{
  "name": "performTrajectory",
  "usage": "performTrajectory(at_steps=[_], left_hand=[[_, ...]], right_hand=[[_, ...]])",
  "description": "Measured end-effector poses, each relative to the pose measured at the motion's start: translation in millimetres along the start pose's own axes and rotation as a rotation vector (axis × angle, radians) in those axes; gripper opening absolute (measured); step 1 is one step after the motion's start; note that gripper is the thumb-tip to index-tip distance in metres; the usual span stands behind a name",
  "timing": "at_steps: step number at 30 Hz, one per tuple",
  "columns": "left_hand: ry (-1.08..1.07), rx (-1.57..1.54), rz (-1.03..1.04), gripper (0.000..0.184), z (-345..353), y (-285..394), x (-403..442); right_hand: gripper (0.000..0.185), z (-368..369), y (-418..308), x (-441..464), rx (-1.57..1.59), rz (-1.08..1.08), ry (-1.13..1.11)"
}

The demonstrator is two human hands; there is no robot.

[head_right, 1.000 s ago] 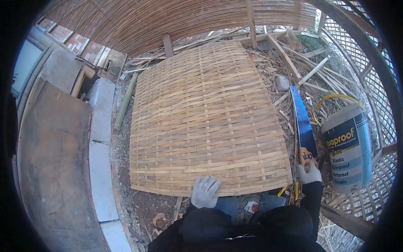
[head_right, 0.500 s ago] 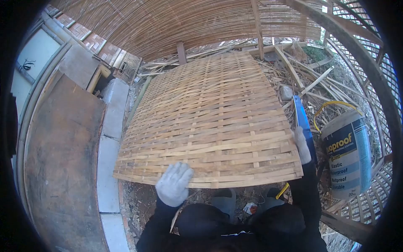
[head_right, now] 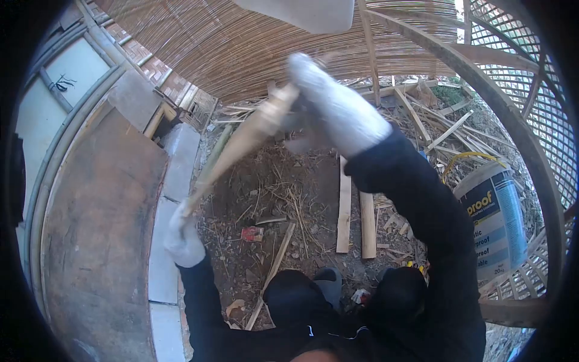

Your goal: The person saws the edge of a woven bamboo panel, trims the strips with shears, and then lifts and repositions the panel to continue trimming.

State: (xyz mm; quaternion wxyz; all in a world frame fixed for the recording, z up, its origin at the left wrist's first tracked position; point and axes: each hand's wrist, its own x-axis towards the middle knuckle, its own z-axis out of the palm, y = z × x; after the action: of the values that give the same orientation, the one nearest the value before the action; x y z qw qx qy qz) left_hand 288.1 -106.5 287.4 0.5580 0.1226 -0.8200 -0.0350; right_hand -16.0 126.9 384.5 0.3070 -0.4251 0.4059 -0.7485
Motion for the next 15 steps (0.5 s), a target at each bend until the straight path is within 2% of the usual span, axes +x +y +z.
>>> performTrajectory(at_steps=[1,4,5,6,8,11,14,15], left_hand=[[0.049,0.013,-0.084,0.027,-13,3,16],[0.174,0.033,-0.269,0.025,-45,-7,35],[0.211,0.037,-0.320,0.025,-60,-12,38],[0.252,0.097,-0.297,0.027,-74,-23,42],[0.306,0.056,-0.393,0.030,-100,-22,46],[0.357,0.026,-0.344,0.034,-128,-37,43],[0.351,0.041,-0.410,0.039,-147,-56,33],[0.354,0.011,-0.344,0.041,-147,-59,31]], right_hand=[[0.085,21,-15,10,-0.101,0.004,0.046],[0.075,25,-16,40,-0.525,-0.483,-0.045],[0.073,27,-24,43,-0.518,-0.492,-0.052],[0.077,28,-19,59,-0.592,-0.521,0.062],[0.084,6,-25,80,-1.146,-0.759,0.354],[0.086,-23,-6,122,-1.316,-0.721,0.461],[0.078,-38,22,168,-1.473,-0.758,0.338],[0.075,-37,23,177,-1.438,-0.740,0.329]])
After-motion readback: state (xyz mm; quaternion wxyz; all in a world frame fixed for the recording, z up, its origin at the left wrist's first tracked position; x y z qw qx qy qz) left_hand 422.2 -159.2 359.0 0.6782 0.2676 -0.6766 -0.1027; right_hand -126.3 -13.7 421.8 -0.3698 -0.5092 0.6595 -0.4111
